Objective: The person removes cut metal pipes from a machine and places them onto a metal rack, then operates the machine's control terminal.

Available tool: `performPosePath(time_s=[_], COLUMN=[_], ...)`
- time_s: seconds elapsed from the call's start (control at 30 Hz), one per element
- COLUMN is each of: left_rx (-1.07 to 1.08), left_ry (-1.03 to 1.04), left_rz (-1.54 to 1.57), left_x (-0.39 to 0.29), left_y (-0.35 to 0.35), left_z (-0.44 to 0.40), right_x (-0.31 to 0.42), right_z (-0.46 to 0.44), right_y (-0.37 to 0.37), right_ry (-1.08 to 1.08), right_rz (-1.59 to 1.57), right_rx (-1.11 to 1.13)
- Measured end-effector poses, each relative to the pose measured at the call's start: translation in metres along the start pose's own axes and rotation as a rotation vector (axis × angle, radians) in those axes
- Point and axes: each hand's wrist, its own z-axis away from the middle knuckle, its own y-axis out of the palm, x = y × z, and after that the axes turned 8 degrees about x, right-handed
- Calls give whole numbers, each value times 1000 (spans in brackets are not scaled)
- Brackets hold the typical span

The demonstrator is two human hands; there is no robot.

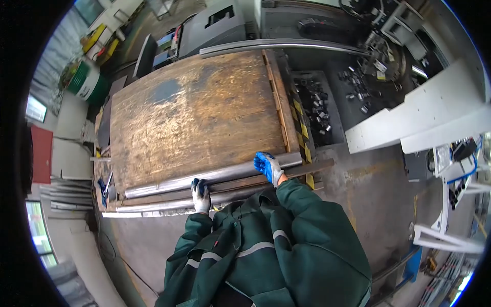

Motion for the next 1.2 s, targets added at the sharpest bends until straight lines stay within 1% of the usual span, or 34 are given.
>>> performPosePath(time_s=[0.07, 0.13, 0.17, 0.2, 0.23, 0.27, 0.3, 0.33, 0.37, 0.4, 0.43, 0.47, 0.5, 0.53, 0.57, 0.6, 0.67, 0.7, 0.73, 0.77, 0.8, 0.83, 0.87, 0.93, 0.97, 1.0, 1.03, 1.07, 1.1, 1.13, 1.17, 1.2], left_rx=[-68, -174, -228, -246, -198, -210, -310, -319, -365, -463, -560, -651, -638, -619, -424, -652, -713, -716, -713, -725, -716, -715, -712, -673, -651, -653, -590, -515, -464, -427, -501, -389], left_ry=[-17, -146, -109, -213, -329, -355, -434, -499, -609, -619, -633, -784, -804, -825, -741, -1124, -1152, -1161, -1159, -1063, -1095, -1049, -1000, -829, -772, -658, -657, -642, -552, -490, -359, -252], left_rz=[2, 289, 55, 42, -58, 260, 151, 130, 22, -53, -127, 74, 9, -55, -454, 56, 159, 155, 147, 100, 222, 219, 216, 155, 142, 122, 90, 66, 127, 94, 80, 44], left_x=[-5, -5, -16, -16, -13, 2, -26, -40, -62, -44, -26, -57, -52, -50, -56, -65, -75, -71, -58, -41, -55, -50, -43, -20, -13, -4, 4, 6, 7, 9, 18, 17], left_y=[3, 1, -8, -8, -9, -3, -18, -31, -42, -18, 3, -23, -13, -3, -6, -8, -19, -16, -19, -14, -37, -44, -51, -64, -73, -80, -88, -93, -105, -112, -106, -116], left_z=[5, 17, 24, 32, 49, 69, 78, 94, 109, 131, 152, 166, 184, 208, 232, 230, 248, 248, 249, 247, 235, 227, 217, 196, 182, 169, 154, 137, 123, 106, 88, 71], right_x=[6, 13, 15, 17, 10, 14, 6, 5, -3, -17, -32, -44, -52, -68, -82, -95, -116, -127, -141, -145, -151, -155, -156, -150, -144, -137, -129, -121, -106, -89, -74, -65], right_z=[-4, -8, -4, -3, -16, -13, -34, -35, -42, -51, -64, -76, -86, -98, -113, -110, -95, -88, -77, -63, -58, -54, -51, -49, -48, -49, -71, -71, -69, -62, -37, -41], right_y=[-1, 3, 10, 15, 4, 26, 17, 37, 55, 73, 90, 104, 118, 135, 150, 170, 205, 219, 236, 244, 241, 237, 233, 222, 216, 205, 184, 180, 169, 155, 164, 146], right_ry=[36, 70, 67, 93, 145, 220, 298, 325, 377, 384, 490, 563, 601, 629, 640, 651, 660, 659, 647, 639, 631, 613, 592, 580, 554, 526, 519, 478, 444, 383, 303, 224], right_rz=[23, 21, 8, 17, 64, 133, 146, 252, 363, 446, 483, 511, 506, 514, 523, 529, 514, 501, 482, 492, 493, 506, 518, 499, 482, 460, 500, 487, 466, 423, 425, 368], right_rx=[26, 44, 24, 35, 93, 145, 277, 412, 450, 478, 559, 606, 709, 742, 814, 886, 932, 962, 991, 975, 974, 980, 984, 956, 901, 842, 769, 732, 640, 529, 472, 506])
